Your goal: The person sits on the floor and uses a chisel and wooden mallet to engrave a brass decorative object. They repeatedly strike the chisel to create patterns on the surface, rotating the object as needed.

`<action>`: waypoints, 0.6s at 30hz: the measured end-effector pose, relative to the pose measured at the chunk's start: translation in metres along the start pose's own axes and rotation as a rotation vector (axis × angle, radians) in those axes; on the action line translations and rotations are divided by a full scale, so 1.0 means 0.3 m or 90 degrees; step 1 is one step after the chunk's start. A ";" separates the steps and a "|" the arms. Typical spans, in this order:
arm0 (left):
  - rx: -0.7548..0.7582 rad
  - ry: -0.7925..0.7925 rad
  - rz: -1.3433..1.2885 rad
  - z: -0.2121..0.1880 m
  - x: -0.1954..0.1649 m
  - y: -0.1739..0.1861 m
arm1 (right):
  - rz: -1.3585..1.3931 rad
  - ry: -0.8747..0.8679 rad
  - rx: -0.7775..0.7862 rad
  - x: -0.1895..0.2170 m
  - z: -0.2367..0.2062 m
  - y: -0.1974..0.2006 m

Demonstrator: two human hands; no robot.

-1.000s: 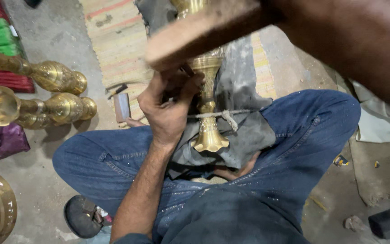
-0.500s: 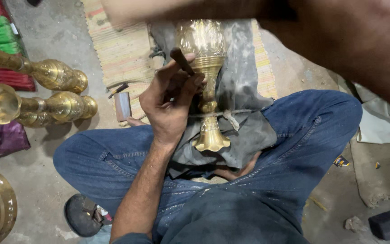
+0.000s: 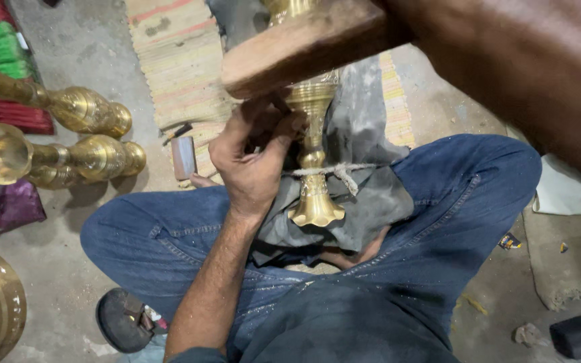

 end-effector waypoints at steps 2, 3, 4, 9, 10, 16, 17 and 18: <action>0.002 -0.023 0.022 0.000 -0.007 -0.001 | -0.009 0.002 0.004 -0.002 0.000 0.009; -0.002 -0.019 0.009 0.001 -0.002 0.000 | -0.006 0.007 0.001 -0.001 0.002 0.014; -0.005 -0.016 -0.003 0.001 0.001 0.001 | 0.002 0.008 -0.004 0.001 0.006 0.018; 0.019 -0.005 -0.064 0.007 0.010 -0.004 | 0.023 0.011 -0.031 0.002 0.022 0.052; 0.035 -0.002 -0.077 0.004 0.010 -0.007 | 0.022 0.013 -0.035 0.002 0.031 0.061; 0.014 -0.016 0.005 -0.003 0.026 0.012 | 0.037 0.029 -0.104 0.012 0.037 0.179; 0.012 -0.018 0.011 -0.003 0.031 0.015 | 0.051 0.027 -0.115 0.008 0.037 0.191; 0.011 -0.010 -0.039 -0.001 0.039 0.016 | 0.068 0.022 -0.120 0.006 0.044 0.190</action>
Point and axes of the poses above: each hand's wrist, its own z-axis towards the middle knuckle, its own y-axis out of the back of the hand, x = y × z, the point moved 10 cm from there along z, towards the middle knuckle, and after that the axes turned 14 degrees about -z, right-handed, at the moved point
